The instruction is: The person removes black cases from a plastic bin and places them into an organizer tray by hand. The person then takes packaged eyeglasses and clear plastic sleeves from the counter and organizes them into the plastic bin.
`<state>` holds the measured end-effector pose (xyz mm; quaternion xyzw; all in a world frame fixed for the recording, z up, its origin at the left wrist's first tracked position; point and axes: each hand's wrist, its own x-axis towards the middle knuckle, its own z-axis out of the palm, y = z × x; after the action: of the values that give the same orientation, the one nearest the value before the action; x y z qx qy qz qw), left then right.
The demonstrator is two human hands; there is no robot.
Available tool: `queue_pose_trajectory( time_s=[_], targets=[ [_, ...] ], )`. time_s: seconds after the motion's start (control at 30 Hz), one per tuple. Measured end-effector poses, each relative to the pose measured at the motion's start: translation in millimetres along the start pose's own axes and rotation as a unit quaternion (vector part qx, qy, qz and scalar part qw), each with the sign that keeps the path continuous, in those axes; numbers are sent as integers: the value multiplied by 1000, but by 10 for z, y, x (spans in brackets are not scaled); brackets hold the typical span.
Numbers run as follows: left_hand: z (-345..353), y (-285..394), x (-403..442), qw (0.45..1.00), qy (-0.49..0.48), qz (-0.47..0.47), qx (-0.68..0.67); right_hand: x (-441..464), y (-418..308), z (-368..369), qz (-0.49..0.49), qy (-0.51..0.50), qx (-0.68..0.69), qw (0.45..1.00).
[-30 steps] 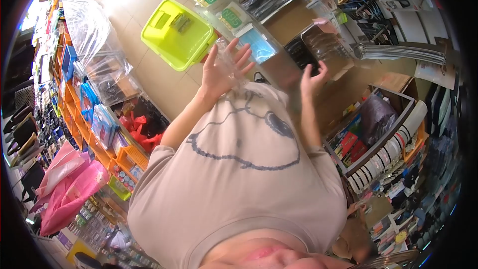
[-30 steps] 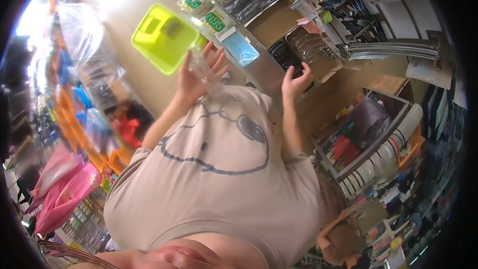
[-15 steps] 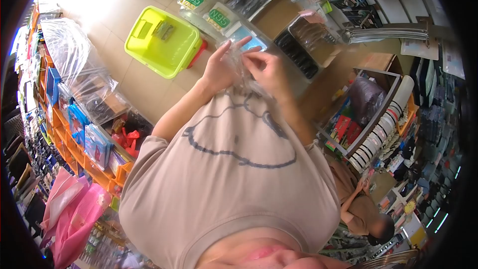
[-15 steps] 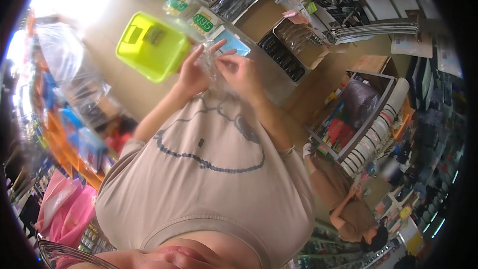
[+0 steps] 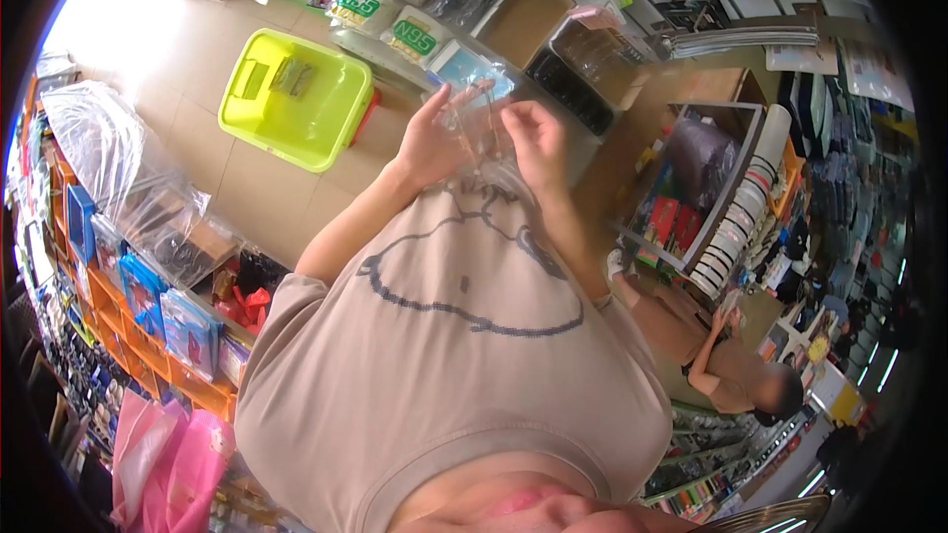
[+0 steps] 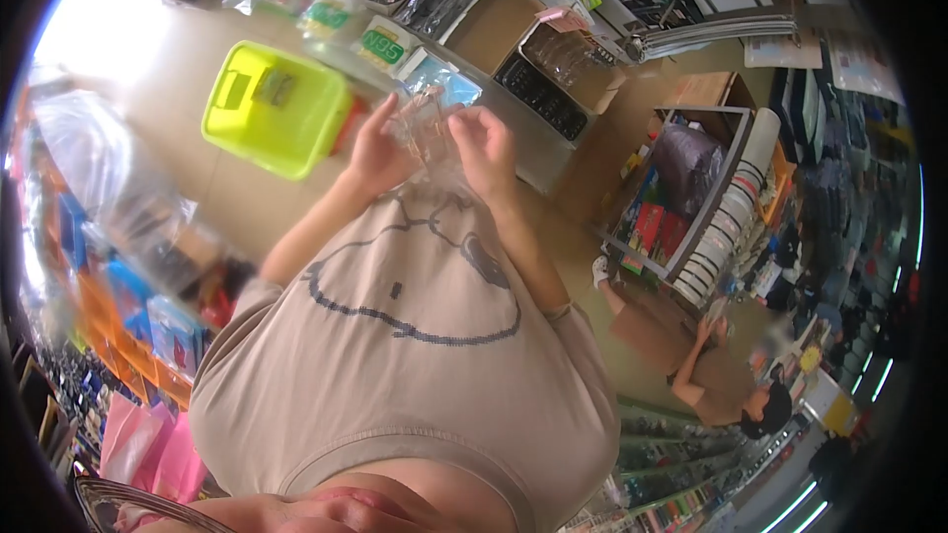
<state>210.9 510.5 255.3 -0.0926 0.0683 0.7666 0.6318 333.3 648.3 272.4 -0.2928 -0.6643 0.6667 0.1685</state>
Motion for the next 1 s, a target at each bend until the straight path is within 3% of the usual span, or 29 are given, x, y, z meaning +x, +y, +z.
queue_pose_trajectory(
  time_s=[0.07,0.17,0.27,0.4,0.5,0.6,0.63,0.73,0.9,1.0],
  targets=[
    [16,1,-15,1000,2,-12,-1,-50,-18,10,2,26,-9,1000],
    [40,15,-16,1000,3,-21,-2,-99,85,-23,-5,85,85,993],
    [-60,0,19,999,-26,-34,-20,-122,29,-130,46,114,138,983],
    [-75,-54,15,999,11,-40,-22,-157,-25,-327,67,114,239,962],
    [-41,-102,18,999,12,-38,-32,-167,-58,-455,32,133,368,920],
    [-11,-134,43,999,27,-29,-21,-94,220,-705,10,146,412,899],
    [6,-150,54,999,37,-26,-24,-71,264,-763,25,161,421,892],
    [-26,-185,91,999,40,-18,-29,91,487,-930,59,180,277,942],
    [-35,-237,71,997,57,15,-51,350,1180,-1365,171,141,292,931],
    [-83,-253,39,995,64,46,-64,519,1447,-1680,215,195,273,917]
  ],
)
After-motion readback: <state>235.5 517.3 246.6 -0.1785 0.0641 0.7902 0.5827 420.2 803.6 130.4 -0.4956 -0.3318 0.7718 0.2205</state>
